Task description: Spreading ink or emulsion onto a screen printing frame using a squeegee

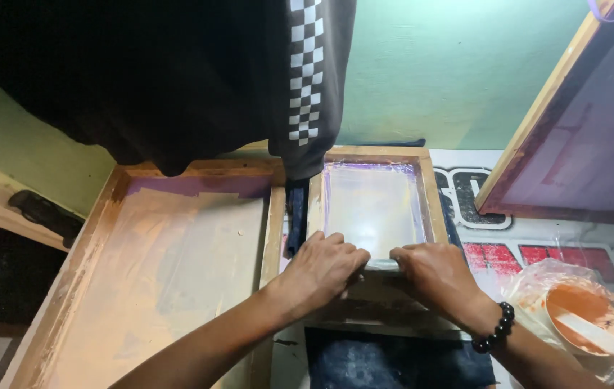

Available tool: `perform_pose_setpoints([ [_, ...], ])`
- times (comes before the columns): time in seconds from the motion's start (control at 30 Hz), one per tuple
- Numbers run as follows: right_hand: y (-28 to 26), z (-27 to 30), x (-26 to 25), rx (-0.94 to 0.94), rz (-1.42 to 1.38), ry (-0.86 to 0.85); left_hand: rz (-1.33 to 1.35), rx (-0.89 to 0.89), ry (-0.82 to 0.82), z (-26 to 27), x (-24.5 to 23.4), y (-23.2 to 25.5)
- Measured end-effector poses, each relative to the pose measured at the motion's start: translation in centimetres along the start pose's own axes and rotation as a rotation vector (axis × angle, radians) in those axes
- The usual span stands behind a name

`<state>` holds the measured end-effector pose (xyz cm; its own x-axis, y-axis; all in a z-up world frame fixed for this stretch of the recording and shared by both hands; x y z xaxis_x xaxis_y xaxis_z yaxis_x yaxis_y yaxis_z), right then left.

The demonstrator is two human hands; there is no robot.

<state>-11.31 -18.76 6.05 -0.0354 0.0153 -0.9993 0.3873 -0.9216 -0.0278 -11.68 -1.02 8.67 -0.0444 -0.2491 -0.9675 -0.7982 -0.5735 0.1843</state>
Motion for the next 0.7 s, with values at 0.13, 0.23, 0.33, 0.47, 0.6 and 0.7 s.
perform_pose_setpoints([
  [0.13, 1.7, -4.7, -1.2, 0.021, -0.020, 0.107, -0.159, -0.046, 0.043, -4.7, 1.0, -5.1],
  [0.23, 3.8, -9.5, 0.5, -0.046, 0.092, 0.367, -0.211, -0.095, 0.212, -7.4, 1.9, -8.8],
  [0.33, 4.2, -10.5, 3.6, -0.077, 0.092, 0.377, -0.162, -0.152, 0.160, -8.0, 5.8, -11.5],
  [0.47, 0.5, -4.6, 1.6, -0.146, 0.057, 0.271, -0.094, -0.096, -0.002, -4.0, 6.4, -7.2],
  [0.6, 2.0, -3.3, 1.1, -0.037, -0.098, 0.072, -0.011, -0.013, -0.055, -3.4, 3.0, -5.4],
  [0.7, 4.1, -7.9, -1.2, 0.022, -0.034, 0.165, -0.091, -0.044, 0.168, -6.2, -1.1, -8.2],
])
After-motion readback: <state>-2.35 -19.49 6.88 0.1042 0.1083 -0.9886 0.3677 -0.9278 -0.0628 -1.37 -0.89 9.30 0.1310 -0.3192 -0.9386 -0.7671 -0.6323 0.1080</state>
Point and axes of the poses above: each hand's wrist, its own z-axis away from the middle knuckle, its own x-axis out of the palm, y = z × x, the point moved 6 cm from there along -z, towards the middle knuckle, and after that the axes turned 1 degree about -y, right-handed, at the moved point
